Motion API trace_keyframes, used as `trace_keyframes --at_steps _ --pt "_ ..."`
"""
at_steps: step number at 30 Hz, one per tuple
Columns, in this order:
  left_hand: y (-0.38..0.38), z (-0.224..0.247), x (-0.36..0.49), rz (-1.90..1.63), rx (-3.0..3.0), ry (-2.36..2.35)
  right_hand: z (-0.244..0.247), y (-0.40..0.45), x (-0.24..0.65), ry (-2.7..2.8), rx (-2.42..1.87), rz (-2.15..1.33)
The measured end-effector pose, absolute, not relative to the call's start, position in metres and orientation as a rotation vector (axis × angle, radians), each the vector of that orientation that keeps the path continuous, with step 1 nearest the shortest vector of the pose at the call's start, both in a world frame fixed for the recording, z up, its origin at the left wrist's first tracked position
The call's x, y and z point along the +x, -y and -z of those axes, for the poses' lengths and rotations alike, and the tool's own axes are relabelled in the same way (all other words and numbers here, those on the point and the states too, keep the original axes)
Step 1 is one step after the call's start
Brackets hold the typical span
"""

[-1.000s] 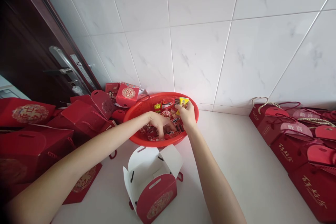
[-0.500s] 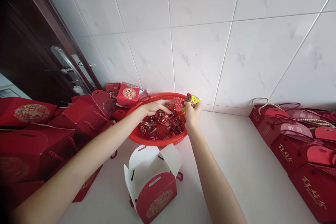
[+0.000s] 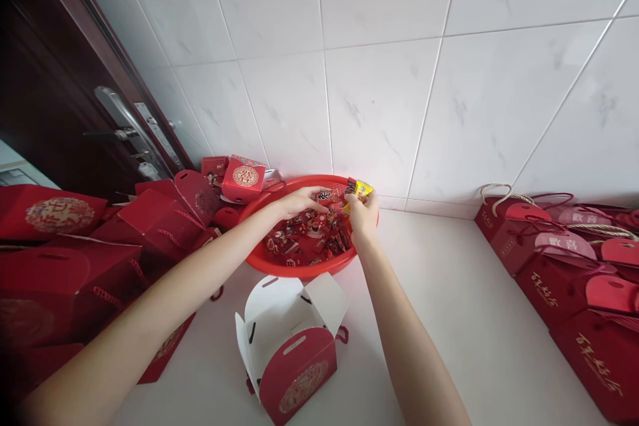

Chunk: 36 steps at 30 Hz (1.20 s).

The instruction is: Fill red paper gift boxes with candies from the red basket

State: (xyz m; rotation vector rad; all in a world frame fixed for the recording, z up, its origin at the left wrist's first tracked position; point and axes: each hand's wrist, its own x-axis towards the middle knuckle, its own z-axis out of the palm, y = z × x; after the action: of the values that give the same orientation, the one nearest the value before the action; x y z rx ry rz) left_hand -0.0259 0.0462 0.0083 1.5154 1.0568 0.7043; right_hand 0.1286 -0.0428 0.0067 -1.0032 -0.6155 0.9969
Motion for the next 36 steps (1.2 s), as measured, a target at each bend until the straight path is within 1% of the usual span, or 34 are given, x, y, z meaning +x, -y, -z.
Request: trace_keyframes --at_steps 5,14,21,26,32,34,36 --pt "-0.047 -0.007 -0.025 -0.729 1.562 -1.133 -0.007 0.043 0.128 0.598 -0.985 -1.017" --pt "-0.041 -0.009 -0.026 -0.554 1.467 -1.181 -0.008 0.044 0.128 0.631 -0.992 -1.030" --pt "-0.044 -0.004 -0.025 -0.474 1.657 -1.165 -0.008 0.045 0.128 0.646 -0.994 -1.032" --pt "-0.044 -0.004 -0.024 -0.455 1.936 -1.277 -0.007 0.044 0.129 0.667 -0.968 -1.027" --pt "-0.040 -0.011 -0.029 -0.292 2.373 -1.441 -0.010 0.044 0.127 0.629 -1.001 -1.044" --pt "-0.037 -0.016 -0.031 -0.245 2.435 -1.424 -0.011 0.045 0.127 0.627 -1.006 -1.047" --pt "-0.034 -0.019 -0.033 -0.113 2.434 -1.373 -0.012 0.045 0.126 0.628 -1.007 -1.048"
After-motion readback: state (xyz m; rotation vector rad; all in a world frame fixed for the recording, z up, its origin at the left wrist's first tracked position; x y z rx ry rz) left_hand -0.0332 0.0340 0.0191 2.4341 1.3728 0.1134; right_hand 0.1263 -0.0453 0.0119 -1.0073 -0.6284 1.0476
